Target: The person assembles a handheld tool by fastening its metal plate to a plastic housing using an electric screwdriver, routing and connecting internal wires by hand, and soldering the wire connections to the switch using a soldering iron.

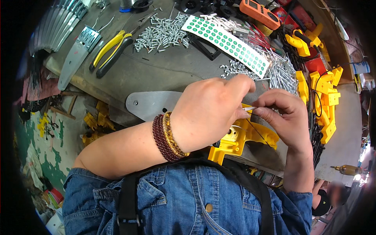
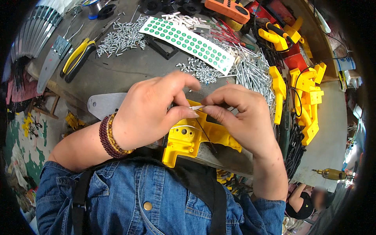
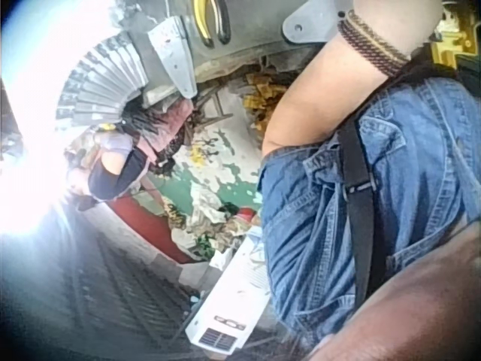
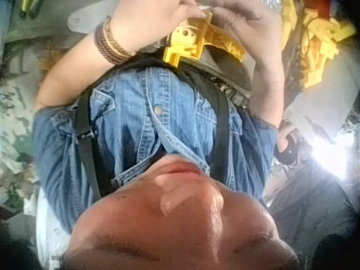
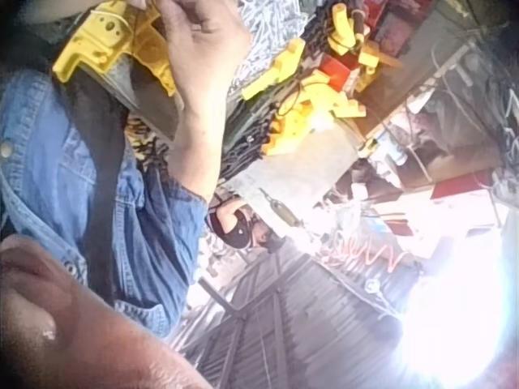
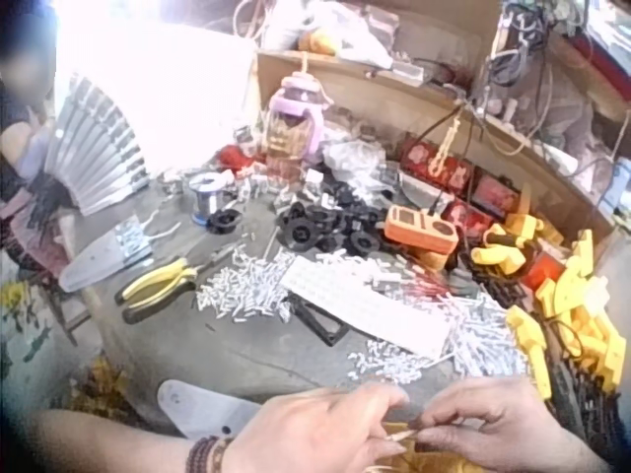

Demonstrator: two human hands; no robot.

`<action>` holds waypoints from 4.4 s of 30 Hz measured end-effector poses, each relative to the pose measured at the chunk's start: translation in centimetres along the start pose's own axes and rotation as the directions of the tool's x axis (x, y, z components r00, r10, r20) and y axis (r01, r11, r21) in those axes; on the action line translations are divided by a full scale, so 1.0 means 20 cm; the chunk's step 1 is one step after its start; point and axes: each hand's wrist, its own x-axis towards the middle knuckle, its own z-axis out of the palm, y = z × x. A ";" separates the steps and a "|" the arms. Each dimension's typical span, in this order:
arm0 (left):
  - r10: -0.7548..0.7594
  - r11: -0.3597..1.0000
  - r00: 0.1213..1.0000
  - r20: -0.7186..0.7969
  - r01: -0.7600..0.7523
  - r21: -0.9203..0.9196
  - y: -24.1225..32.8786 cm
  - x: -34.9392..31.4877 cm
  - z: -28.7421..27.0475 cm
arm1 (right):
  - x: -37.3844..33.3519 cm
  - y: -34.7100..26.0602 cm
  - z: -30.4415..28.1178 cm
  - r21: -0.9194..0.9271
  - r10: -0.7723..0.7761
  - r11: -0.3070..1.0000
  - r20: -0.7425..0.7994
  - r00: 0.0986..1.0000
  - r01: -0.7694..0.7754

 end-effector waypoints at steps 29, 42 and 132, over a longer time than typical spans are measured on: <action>0.177 0.957 0.984 0.031 -0.180 0.226 0.03 -0.01 0.00 | -0.11 -0.07 0.07 -0.173 -0.038 0.985 -0.165 0.986 0.009; -0.059 0.988 0.998 -0.038 0.064 0.143 0.01 0.02 -0.01 | -0.23 -0.14 0.11 -0.311 -0.333 0.917 -0.251 0.909 0.250; 0.497 0.830 0.862 0.093 -0.504 0.237 0.05 -0.08 0.06 | -0.26 0.03 0.26 -0.203 -0.283 0.954 -0.352 0.892 0.222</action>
